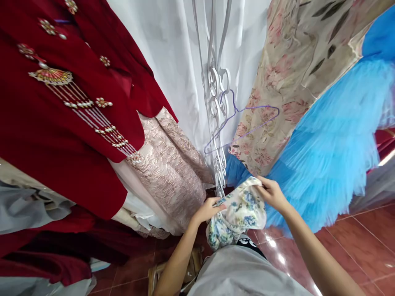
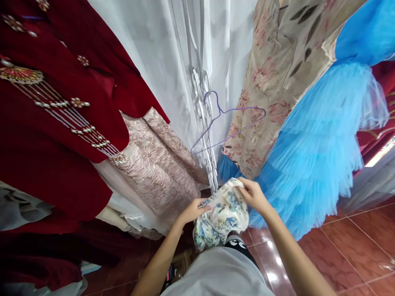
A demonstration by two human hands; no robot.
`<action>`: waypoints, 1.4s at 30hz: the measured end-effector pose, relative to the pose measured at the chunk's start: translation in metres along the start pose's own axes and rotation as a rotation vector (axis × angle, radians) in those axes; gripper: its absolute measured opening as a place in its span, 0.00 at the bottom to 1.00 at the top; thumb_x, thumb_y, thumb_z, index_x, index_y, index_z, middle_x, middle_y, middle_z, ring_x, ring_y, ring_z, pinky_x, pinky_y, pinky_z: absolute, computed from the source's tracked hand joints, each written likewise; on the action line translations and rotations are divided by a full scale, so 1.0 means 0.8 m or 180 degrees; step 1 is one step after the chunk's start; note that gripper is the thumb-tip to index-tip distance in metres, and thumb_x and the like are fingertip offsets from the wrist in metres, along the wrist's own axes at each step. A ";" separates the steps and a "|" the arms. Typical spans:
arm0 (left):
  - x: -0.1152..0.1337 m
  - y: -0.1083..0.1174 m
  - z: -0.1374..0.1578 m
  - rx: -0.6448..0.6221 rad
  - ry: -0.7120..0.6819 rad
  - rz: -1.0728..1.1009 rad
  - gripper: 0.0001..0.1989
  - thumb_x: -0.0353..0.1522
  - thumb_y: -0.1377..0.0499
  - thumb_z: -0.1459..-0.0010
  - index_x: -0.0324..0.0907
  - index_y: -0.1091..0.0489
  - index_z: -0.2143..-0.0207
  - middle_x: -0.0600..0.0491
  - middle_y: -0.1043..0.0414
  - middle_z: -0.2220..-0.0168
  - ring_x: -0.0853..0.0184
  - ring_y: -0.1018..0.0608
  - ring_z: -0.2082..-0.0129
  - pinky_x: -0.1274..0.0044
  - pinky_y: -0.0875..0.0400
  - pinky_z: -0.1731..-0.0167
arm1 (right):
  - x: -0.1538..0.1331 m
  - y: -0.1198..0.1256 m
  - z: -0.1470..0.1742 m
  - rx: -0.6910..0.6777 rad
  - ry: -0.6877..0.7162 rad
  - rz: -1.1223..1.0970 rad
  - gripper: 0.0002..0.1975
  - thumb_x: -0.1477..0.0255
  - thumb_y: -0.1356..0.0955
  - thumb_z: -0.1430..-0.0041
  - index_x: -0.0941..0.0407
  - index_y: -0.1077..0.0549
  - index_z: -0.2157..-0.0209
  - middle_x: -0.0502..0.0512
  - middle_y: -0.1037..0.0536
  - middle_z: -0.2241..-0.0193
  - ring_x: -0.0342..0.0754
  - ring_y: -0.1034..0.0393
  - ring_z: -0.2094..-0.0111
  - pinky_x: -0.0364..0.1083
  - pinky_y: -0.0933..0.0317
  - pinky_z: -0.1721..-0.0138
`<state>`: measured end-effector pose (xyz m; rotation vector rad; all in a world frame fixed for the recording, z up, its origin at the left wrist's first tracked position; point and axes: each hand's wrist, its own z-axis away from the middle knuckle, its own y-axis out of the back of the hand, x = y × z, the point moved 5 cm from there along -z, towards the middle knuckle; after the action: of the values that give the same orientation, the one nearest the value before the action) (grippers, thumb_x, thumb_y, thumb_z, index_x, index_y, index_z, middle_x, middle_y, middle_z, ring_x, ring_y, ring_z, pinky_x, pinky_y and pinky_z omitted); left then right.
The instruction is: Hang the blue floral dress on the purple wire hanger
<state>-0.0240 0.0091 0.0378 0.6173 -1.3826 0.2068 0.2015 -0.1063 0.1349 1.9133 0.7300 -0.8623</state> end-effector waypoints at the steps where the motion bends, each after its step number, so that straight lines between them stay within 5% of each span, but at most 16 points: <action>1: -0.010 0.005 0.007 0.0087 0.0067 -0.0100 0.16 0.43 0.40 0.40 0.38 0.26 0.67 0.53 0.26 0.69 0.65 0.27 0.66 0.75 0.31 0.63 | 0.001 0.017 0.001 0.0246 0.0076 0.0113 0.13 0.64 0.34 0.38 0.54 0.31 0.75 0.50 0.32 0.79 0.47 0.38 0.77 0.46 0.45 0.74; 4: -0.011 0.034 0.021 0.0544 -0.0003 -0.0450 0.18 0.41 0.43 0.38 0.39 0.32 0.76 0.56 0.33 0.77 0.67 0.31 0.72 0.77 0.35 0.68 | 0.002 0.053 -0.011 0.0817 0.0391 0.0262 0.09 0.66 0.34 0.38 0.53 0.27 0.71 0.54 0.26 0.72 0.51 0.31 0.71 0.48 0.39 0.69; 7: 0.028 0.074 0.025 0.1063 -0.0527 -0.0715 0.15 0.38 0.46 0.38 0.39 0.28 0.73 0.55 0.30 0.75 0.66 0.29 0.71 0.77 0.34 0.68 | 0.003 0.058 -0.054 0.0910 0.0669 0.0069 0.11 0.65 0.34 0.37 0.53 0.26 0.72 0.60 0.22 0.56 0.56 0.27 0.54 0.52 0.34 0.54; 12: 0.128 0.127 0.025 0.1659 -0.1516 -0.1114 0.17 0.42 0.45 0.35 0.40 0.23 0.65 0.50 0.23 0.70 0.65 0.24 0.71 0.77 0.31 0.69 | 0.014 0.010 -0.168 0.0193 0.0913 -0.0166 0.22 0.61 0.32 0.37 0.55 0.33 0.82 0.60 0.31 0.39 0.58 0.33 0.41 0.54 0.41 0.39; 17: 0.204 0.122 0.014 0.1436 -0.2218 -0.1654 0.09 0.33 0.41 0.35 0.41 0.23 0.66 0.52 0.22 0.71 0.70 0.24 0.74 0.79 0.33 0.71 | 0.027 -0.042 -0.224 -0.0442 0.1068 -0.0291 0.18 0.59 0.34 0.35 0.55 0.24 0.74 0.60 0.24 0.49 0.56 0.28 0.49 0.53 0.36 0.46; 22: 0.235 0.154 -0.034 0.1552 -0.2193 -0.2149 0.10 0.35 0.40 0.35 0.41 0.22 0.66 0.53 0.24 0.72 0.70 0.24 0.73 0.78 0.35 0.71 | 0.016 -0.065 -0.214 -0.0695 0.1368 -0.0618 0.16 0.62 0.35 0.33 0.54 0.22 0.70 0.56 0.23 0.65 0.51 0.27 0.62 0.49 0.34 0.58; 27: 0.251 0.211 -0.097 0.1613 -0.1802 -0.2397 0.15 0.39 0.45 0.31 0.40 0.25 0.67 0.53 0.26 0.69 0.67 0.24 0.68 0.76 0.33 0.65 | -0.002 -0.074 -0.202 -0.0935 0.1552 -0.0867 0.16 0.66 0.37 0.31 0.54 0.25 0.71 0.55 0.25 0.69 0.49 0.30 0.66 0.47 0.35 0.63; 32: 0.283 0.172 -0.138 0.1116 -0.1692 -0.3451 0.10 0.36 0.44 0.32 0.42 0.28 0.65 0.51 0.30 0.62 0.63 0.26 0.58 0.69 0.32 0.52 | -0.019 -0.090 -0.197 -0.1050 0.1642 -0.0898 0.15 0.69 0.39 0.30 0.54 0.27 0.70 0.56 0.25 0.65 0.48 0.29 0.65 0.46 0.35 0.62; 35: 0.287 0.151 -0.144 0.1897 -0.1672 -0.3521 0.05 0.33 0.42 0.34 0.43 0.28 0.59 0.46 0.33 0.50 0.59 0.27 0.49 0.67 0.31 0.48 | -0.026 -0.093 -0.191 -0.0946 0.1689 -0.0924 0.14 0.71 0.40 0.30 0.54 0.28 0.69 0.56 0.24 0.65 0.48 0.28 0.64 0.46 0.34 0.62; 38: 0.267 0.155 -0.142 0.2654 -0.1640 -0.2858 0.08 0.34 0.42 0.33 0.43 0.30 0.53 0.47 0.29 0.53 0.65 0.23 0.55 0.74 0.27 0.55 | -0.021 -0.084 -0.177 -0.0701 0.1752 -0.0538 0.12 0.73 0.40 0.32 0.54 0.26 0.64 0.59 0.23 0.55 0.48 0.28 0.63 0.47 0.33 0.63; 42: 0.247 0.173 -0.145 0.2657 -0.1762 -0.2597 0.07 0.34 0.40 0.34 0.43 0.27 0.56 0.52 0.22 0.62 0.66 0.20 0.61 0.75 0.27 0.56 | 0.009 -0.025 -0.160 0.0401 0.1860 0.0072 0.12 0.72 0.38 0.35 0.54 0.22 0.62 0.63 0.30 0.44 0.49 0.30 0.65 0.50 0.34 0.65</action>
<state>0.0468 0.1410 0.2595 1.9920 -1.4131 -0.0738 0.2259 0.0170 0.1660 2.3102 1.0084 -0.3286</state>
